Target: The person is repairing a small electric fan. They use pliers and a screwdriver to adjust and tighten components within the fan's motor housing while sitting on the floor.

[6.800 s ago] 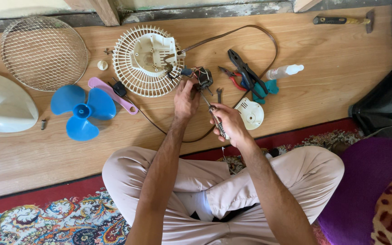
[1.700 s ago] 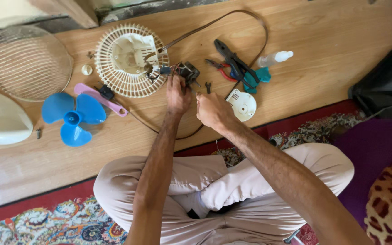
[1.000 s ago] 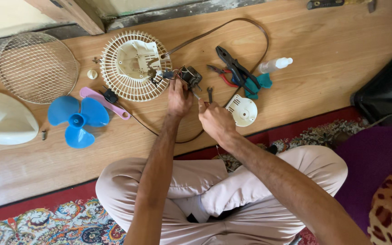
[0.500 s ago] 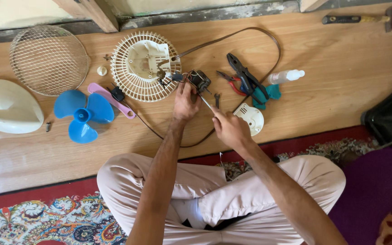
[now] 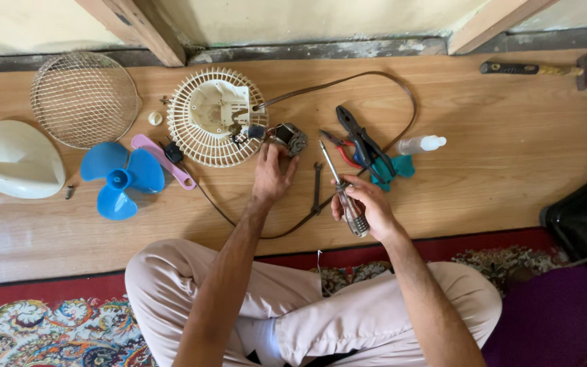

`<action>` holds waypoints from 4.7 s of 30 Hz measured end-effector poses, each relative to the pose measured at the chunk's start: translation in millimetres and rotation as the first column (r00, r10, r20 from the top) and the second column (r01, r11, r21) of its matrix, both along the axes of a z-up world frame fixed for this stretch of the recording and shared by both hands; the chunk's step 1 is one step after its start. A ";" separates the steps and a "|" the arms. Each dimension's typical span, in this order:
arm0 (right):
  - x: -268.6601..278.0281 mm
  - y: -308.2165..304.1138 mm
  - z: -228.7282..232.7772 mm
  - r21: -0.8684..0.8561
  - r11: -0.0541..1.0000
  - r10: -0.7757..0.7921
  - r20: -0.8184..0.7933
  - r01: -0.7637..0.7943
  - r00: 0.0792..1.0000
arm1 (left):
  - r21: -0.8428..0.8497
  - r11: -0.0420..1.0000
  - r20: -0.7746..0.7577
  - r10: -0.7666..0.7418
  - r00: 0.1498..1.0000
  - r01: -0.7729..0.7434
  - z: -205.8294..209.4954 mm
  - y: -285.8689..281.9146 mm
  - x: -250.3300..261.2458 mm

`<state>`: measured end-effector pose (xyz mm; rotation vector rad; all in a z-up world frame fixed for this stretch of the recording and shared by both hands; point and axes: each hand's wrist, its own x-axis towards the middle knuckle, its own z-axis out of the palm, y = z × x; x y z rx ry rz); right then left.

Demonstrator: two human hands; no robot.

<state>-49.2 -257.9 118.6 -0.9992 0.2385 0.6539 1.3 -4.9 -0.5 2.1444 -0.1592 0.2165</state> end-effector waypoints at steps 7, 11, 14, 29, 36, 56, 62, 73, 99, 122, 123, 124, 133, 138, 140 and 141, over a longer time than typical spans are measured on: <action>1.0 -10.4 -9.3 0.013 0.999 -0.054 0.236 0.053 0.970 | 0.036 0.999 0.029 0.033 0.999 -0.034 18.4 -4.3 -5.1; 2.4 -10.5 -8.1 -0.005 0.998 -0.055 0.255 0.058 0.965 | 0.019 1.000 -0.088 0.026 0.996 -0.025 26.2 -1.7 -10.0; 2.1 -10.2 -5.6 0.014 0.999 -0.050 0.286 0.048 0.957 | 0.061 0.998 -0.175 0.012 0.984 -0.001 28.2 1.4 -15.9; -0.6 -6.1 10.3 0.034 0.999 0.007 0.320 -0.019 0.947 | -0.321 0.928 0.073 -0.174 0.982 0.189 208.8 -44.3 -16.5; 9.0 -14.3 18.9 -0.060 0.998 0.011 0.185 0.000 0.983 | -0.260 0.965 -0.234 -0.056 0.970 -0.007 184.3 -26.5 22.4; 12.2 -10.8 7.8 -0.247 0.967 -0.069 -0.022 0.062 0.997 | 0.819 -0.128 -0.571 -0.284 0.770 0.560 100.4 -24.9 101.1; 13.1 2.9 29.7 -0.294 0.955 -0.048 -0.070 0.025 0.996 | 0.774 0.101 -0.559 -0.352 0.751 0.625 82.4 -13.9 95.1; 7.1 7.5 12.0 -0.442 0.897 -0.017 -0.022 0.005 1.000 | 0.824 0.129 -0.441 -0.466 0.767 0.552 94.7 -23.1 81.2; 35.9 -20.8 15.3 -0.376 0.925 -0.025 -0.205 -0.055 0.978 | 0.780 0.091 -0.495 -0.516 0.699 0.620 85.5 -38.2 87.1; 50.4 -33.9 -1.3 -0.073 0.995 0.026 -0.408 -0.061 0.913 | 0.732 0.100 -0.573 -0.444 0.688 0.674 74.5 -45.8 91.3; 50.3 -33.5 -0.8 -0.072 0.995 0.029 -0.416 -0.065 0.909 | 0.714 0.112 -0.589 -0.436 0.680 0.691 76.2 -46.9 90.7; 50.4 -32.8 0.8 -0.070 0.995 0.033 -0.424 -0.069 0.905 | 0.694 0.132 -0.608 -0.419 0.674 0.708 77.9 -47.7 89.7; 72.6 -37.8 9.0 -0.210 0.942 0.151 -0.429 -0.261 0.890 | 0.664 0.191 -0.588 -0.464 0.663 0.723 73.5 -42.4 95.8; 75.7 -33.7 19.6 -0.371 0.875 0.183 -0.341 -0.310 0.922 | 0.621 0.155 -0.639 -0.468 0.611 0.768 75.8 -41.3 100.2; 73.1 -26.8 24.2 -0.415 0.853 0.189 -0.322 -0.318 0.928 | 0.625 0.140 -0.636 -0.479 0.605 0.768 78.6 -38.8 102.6; 70.4 -24.1 25.7 -0.435 0.842 0.184 -0.323 -0.319 0.928 | 0.626 0.131 -0.634 -0.487 0.600 0.769 79.0 -38.8 103.4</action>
